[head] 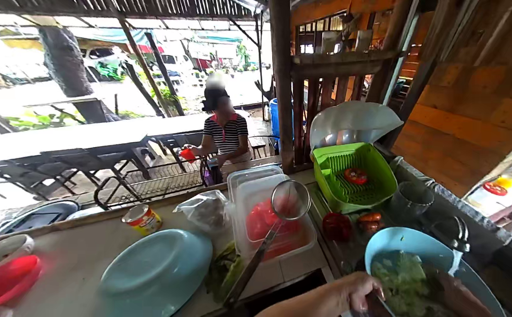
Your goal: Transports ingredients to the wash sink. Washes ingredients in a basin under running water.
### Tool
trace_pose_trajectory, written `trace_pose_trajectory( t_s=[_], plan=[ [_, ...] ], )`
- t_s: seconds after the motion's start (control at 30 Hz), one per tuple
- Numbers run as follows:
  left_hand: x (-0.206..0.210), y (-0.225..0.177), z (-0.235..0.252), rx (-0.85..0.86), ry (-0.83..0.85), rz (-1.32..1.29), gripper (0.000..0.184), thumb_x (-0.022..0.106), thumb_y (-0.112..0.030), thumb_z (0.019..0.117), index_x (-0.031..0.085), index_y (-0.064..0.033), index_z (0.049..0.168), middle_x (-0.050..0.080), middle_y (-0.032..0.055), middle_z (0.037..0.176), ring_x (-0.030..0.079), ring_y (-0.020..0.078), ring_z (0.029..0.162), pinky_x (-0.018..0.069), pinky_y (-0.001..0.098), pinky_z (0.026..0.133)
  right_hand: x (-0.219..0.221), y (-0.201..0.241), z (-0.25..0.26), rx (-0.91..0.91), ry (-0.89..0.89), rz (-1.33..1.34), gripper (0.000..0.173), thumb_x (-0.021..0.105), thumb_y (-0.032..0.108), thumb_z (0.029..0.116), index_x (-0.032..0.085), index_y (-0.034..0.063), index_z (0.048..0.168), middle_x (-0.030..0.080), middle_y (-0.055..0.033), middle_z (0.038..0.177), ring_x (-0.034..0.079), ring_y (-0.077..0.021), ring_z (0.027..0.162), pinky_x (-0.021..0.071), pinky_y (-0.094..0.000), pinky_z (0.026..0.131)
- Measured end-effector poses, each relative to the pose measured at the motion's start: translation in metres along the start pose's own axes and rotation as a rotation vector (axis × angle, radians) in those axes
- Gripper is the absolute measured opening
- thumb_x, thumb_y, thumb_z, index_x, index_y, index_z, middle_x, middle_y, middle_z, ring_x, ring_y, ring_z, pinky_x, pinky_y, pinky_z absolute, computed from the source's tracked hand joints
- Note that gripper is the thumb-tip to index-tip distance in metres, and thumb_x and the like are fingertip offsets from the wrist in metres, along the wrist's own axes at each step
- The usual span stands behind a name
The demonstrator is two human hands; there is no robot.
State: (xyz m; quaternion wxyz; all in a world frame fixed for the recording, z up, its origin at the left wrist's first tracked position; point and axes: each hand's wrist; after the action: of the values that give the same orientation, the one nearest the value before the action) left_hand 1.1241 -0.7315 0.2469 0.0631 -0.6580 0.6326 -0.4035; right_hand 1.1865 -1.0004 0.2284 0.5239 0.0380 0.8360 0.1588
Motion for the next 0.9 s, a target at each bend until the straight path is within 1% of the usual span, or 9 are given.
trace_pose_trajectory(
  t_s=[0.1,0.2,0.3,0.4,0.5,0.6,0.73,0.83,0.9],
  plan=[
    [0.004,-0.005,0.007,-0.020,-0.006,0.006,0.011,0.047,0.002,0.0983,0.050,-0.0055,0.106,0.056,0.0084,0.090,0.061,0.0190,0.077,0.0579,0.0386,0.074,-0.009,-0.005,0.028,0.125,-0.148,0.120,0.055,0.073,0.014,0.0937,0.056,0.0060,0.145,0.061,-0.0280,0.136,0.057,-0.0493,0.127,0.0433,-0.0676,0.107],
    [0.007,-0.008,0.014,-0.012,0.006,0.011,0.013,0.046,0.002,0.0986,0.050,-0.0032,0.110,0.057,0.0111,0.094,0.063,0.0208,0.078,0.0587,0.0392,0.074,-0.013,0.003,0.038,0.226,-0.181,0.320,0.045,0.060,0.022,0.1047,0.054,0.0044,0.145,0.058,-0.0282,0.140,0.055,-0.0462,0.132,0.0412,-0.0647,0.110],
    [0.006,-0.010,0.021,0.010,0.015,0.015,0.015,0.045,0.001,0.0994,0.051,-0.0014,0.114,0.057,0.0125,0.099,0.063,0.0214,0.081,0.0584,0.0392,0.075,-0.022,-0.007,0.034,0.132,-0.084,0.499,0.044,0.054,0.030,0.1082,0.055,0.0056,0.145,0.059,-0.0235,0.139,0.060,-0.0353,0.122,0.0478,-0.0540,0.103],
    [0.004,-0.008,0.024,0.030,0.024,0.027,0.020,0.045,0.002,0.0994,0.051,-0.0003,0.118,0.058,0.0134,0.102,0.063,0.0221,0.086,0.0581,0.0403,0.078,-0.025,-0.021,0.030,0.121,-0.395,0.628,0.036,0.057,0.022,0.1059,0.064,-0.0021,0.132,0.067,-0.0222,0.128,0.066,-0.0301,0.118,0.0501,-0.0498,0.105],
    [0.003,-0.007,0.025,0.043,0.033,0.061,0.018,0.044,0.001,0.1000,0.051,-0.0010,0.117,0.058,0.0127,0.100,0.064,0.0215,0.084,0.0583,0.0395,0.078,-0.019,-0.007,0.031,0.249,-0.514,1.052,0.033,0.051,0.027,0.1094,0.060,-0.0012,0.124,0.066,-0.0071,0.095,0.065,-0.0122,0.080,0.0572,-0.0320,0.077],
    [0.004,-0.006,0.027,0.048,0.040,0.062,0.018,0.043,0.001,0.1006,0.050,-0.0013,0.117,0.058,0.0126,0.098,0.064,0.0216,0.082,0.0582,0.0389,0.076,-0.026,-0.002,0.034,0.246,-0.516,1.528,0.026,0.036,0.027,0.1131,0.051,0.0065,0.118,0.057,0.0005,0.084,0.059,-0.0065,0.067,0.0546,-0.0237,0.064],
    [0.006,-0.005,0.033,0.054,0.058,0.054,0.018,0.041,0.000,0.1016,0.049,-0.0028,0.118,0.060,0.0110,0.097,0.065,0.0202,0.080,0.0585,0.0373,0.074,-0.033,-0.007,0.034,0.292,-0.394,1.619,0.042,0.027,0.030,0.1123,0.045,0.0194,0.076,0.042,0.0092,0.052,0.038,-0.0011,0.040,0.0345,-0.0163,0.040],
    [0.008,-0.006,0.033,0.072,0.071,0.061,0.023,0.040,-0.001,0.1023,0.049,-0.0015,0.123,0.061,0.0118,0.097,0.066,0.0205,0.081,0.0588,0.0379,0.075,-0.035,-0.009,0.019,0.301,-0.254,1.347,0.027,0.041,0.027,0.1102,0.053,0.0157,0.090,0.042,0.0091,0.055,0.039,-0.0021,0.043,0.0372,-0.0190,0.042],
    [0.009,-0.008,0.034,0.075,0.086,0.065,0.020,0.040,-0.001,0.1027,0.050,-0.0016,0.120,0.061,0.0115,0.098,0.065,0.0201,0.081,0.0586,0.0375,0.075,-0.038,-0.011,0.012,0.189,-0.172,1.092,0.019,0.042,0.016,0.1089,0.058,0.0122,0.119,0.047,0.0074,0.065,0.044,-0.0026,0.050,0.0410,-0.0202,0.047]
  ],
)
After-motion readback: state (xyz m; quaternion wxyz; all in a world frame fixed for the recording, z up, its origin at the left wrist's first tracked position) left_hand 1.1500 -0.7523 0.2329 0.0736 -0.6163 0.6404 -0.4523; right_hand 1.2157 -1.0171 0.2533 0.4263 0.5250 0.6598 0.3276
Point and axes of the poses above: each hand's wrist, its own z-axis towards the middle knuckle, its own x-axis out of the palm, y = z × x
